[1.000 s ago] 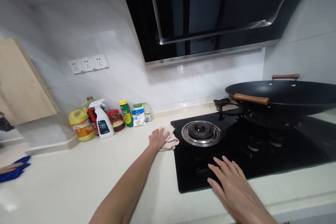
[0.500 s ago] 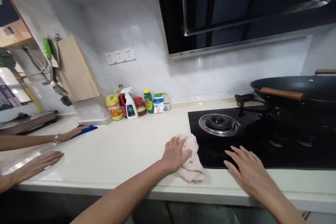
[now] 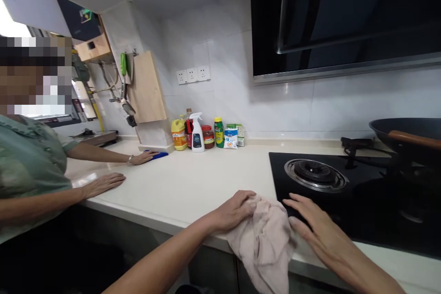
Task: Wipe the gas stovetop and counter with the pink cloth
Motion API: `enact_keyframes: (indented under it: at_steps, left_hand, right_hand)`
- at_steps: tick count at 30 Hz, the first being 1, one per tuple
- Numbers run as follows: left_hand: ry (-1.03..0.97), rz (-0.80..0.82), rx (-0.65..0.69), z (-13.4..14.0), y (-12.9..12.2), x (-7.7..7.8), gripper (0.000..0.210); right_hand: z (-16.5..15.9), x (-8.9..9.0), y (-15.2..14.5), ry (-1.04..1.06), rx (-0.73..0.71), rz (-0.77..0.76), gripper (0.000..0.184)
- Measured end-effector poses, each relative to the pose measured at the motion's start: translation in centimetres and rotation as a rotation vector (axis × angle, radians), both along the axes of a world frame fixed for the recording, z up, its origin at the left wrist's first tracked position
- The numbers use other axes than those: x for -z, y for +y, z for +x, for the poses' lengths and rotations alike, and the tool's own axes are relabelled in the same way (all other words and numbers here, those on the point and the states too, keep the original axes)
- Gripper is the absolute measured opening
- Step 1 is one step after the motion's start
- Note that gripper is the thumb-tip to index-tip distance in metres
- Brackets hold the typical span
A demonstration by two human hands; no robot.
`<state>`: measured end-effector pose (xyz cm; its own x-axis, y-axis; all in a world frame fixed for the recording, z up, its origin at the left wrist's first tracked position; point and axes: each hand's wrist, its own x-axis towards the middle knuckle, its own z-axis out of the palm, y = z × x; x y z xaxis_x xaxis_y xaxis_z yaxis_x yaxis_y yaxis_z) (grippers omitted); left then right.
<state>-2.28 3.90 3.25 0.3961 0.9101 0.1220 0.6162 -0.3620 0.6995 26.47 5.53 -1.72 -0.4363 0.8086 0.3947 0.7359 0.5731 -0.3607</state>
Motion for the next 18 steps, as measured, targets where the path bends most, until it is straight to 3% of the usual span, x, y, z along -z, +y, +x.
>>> enact_keyframes:
  at_steps: [3, 6, 8, 12, 15, 18]
  left_hand:
    - [-0.116, -0.027, -0.134, -0.7, 2.4, -0.4, 0.049]
    - [-0.121, 0.008, -0.210, -1.3, 5.4, -1.0, 0.043]
    - [-0.110, 0.036, -0.242, -1.6, 7.5, -1.4, 0.039]
    - [-0.082, 0.078, -0.291, -2.0, 11.4, -1.3, 0.034]
    - [-0.060, 0.099, -0.313, -2.1, 13.2, -0.2, 0.034]
    - [-0.040, 0.107, -0.327, -2.1, 13.6, 1.5, 0.034]
  right_hand:
    - [-5.4, -1.8, -1.7, -0.121, -0.190, -0.137, 0.063]
    - [-9.4, -2.6, -2.0, -0.236, -0.190, -0.185, 0.065]
    - [-10.8, -2.9, -1.3, -0.240, -0.208, -0.160, 0.052]
    - [-10.9, -2.7, 1.3, -0.159, -0.306, -0.109, 0.026]
    - [-9.8, -2.5, 4.0, -0.133, -0.302, -0.051, 0.021]
    - [-8.2, -3.2, 7.9, -0.203, -0.205, 0.101, 0.022]
